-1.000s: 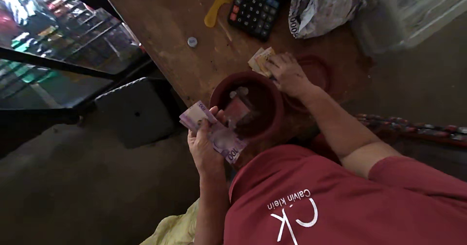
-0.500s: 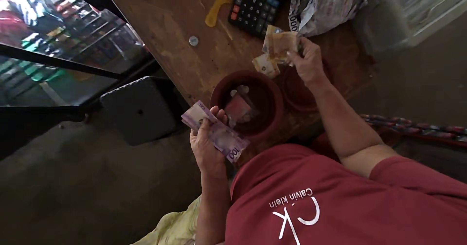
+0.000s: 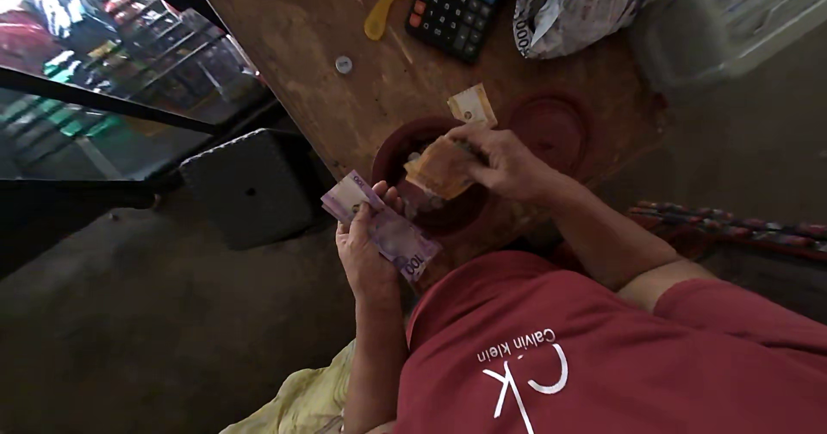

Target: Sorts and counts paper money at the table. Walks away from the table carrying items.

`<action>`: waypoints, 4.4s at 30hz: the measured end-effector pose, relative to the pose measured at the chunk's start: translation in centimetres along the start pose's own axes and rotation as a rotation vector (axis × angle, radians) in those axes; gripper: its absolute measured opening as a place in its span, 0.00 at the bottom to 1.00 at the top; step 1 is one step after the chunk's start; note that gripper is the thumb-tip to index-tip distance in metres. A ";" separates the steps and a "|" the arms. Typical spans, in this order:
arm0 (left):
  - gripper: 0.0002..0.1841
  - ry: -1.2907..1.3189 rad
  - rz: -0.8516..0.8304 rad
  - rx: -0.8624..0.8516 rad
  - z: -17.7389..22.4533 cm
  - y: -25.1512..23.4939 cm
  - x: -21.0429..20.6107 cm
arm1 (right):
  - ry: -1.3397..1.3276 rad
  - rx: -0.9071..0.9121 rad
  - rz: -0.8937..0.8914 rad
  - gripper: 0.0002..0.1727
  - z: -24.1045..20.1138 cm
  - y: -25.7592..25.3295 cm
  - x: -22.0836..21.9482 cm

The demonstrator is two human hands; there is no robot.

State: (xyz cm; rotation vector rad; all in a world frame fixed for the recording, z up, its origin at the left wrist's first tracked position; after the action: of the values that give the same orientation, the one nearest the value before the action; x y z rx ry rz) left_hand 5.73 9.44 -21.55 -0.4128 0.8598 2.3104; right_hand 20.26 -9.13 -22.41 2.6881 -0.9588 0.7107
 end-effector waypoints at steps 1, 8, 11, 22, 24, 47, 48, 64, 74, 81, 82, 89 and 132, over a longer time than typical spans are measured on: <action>0.13 0.006 0.006 -0.002 0.0 0.0 0.1 | 0.007 -0.019 -0.063 0.22 0.0 -0.3 -0.5; 0.12 0.047 0.039 -0.013 0.4 0.0 0.6 | 0.261 0.020 -0.024 0.23 -0.4 -0.9 -0.9; 0.12 0.034 0.042 -0.027 0.5 -0.1 0.8 | 0.305 -0.027 0.319 0.14 1.5 -1.8 1.5; 0.14 -0.022 -0.144 0.177 0.4 -0.6 -2.3 | 0.570 -0.553 0.051 0.34 8.4 -6.3 3.4; 0.15 -0.024 -0.141 0.222 0.1 -0.3 -2.2 | 0.560 -0.571 0.023 0.31 8.3 -6.5 3.4; 0.28 -1.188 -0.513 -0.168 -2.4 -3.3 -5.3 | -0.383 -0.316 0.532 0.07 8.3 -0.6 3.6; 0.28 -1.219 -0.519 -0.166 -2.5 -3.4 -5.4 | -0.407 -0.322 0.538 0.07 8.2 -0.5 3.5; 0.15 -1.029 -0.456 -0.107 -2.5 -3.2 -3.6 | -0.435 -0.174 0.599 0.09 6.6 -0.1 3.6; 0.11 -0.838 -0.312 -0.188 -3.1 -4.3 -4.0 | -0.418 -0.141 0.643 0.09 6.0 0.0 4.0; 0.10 -0.528 -0.294 -0.120 -0.5 -2.6 -3.2 | -0.055 -0.019 0.353 0.11 3.0 1.3 2.8; 0.10 -0.490 -0.296 -0.119 0.0 -2.3 -3.0 | 0.107 -0.060 0.391 0.13 3.6 1.8 3.1; 0.12 -0.028 -0.254 -0.002 2.3 -3.0 -0.3 | 0.695 -0.586 0.119 0.20 8.0 4.5 5.1; 0.02 -0.099 0.355 0.096 -2.3 -6.2 10.9 | 0.905 0.141 0.163 0.47 1.8 0.9 -5.6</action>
State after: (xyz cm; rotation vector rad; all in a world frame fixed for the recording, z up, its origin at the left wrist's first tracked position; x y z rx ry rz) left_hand 1.78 16.42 -31.40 -0.1085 1.0586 2.5707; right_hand 16.56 -7.40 -26.76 1.9804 -0.8652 1.8430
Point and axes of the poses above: each hand's wrist, its own y-axis away from the middle knuckle, its own x-axis out of the back of the hand, z = x × y, the point moved 1 cm from there along -y, towards the middle knuckle, and after that the axes turned 9 degrees about y, right-handed, at the moved point
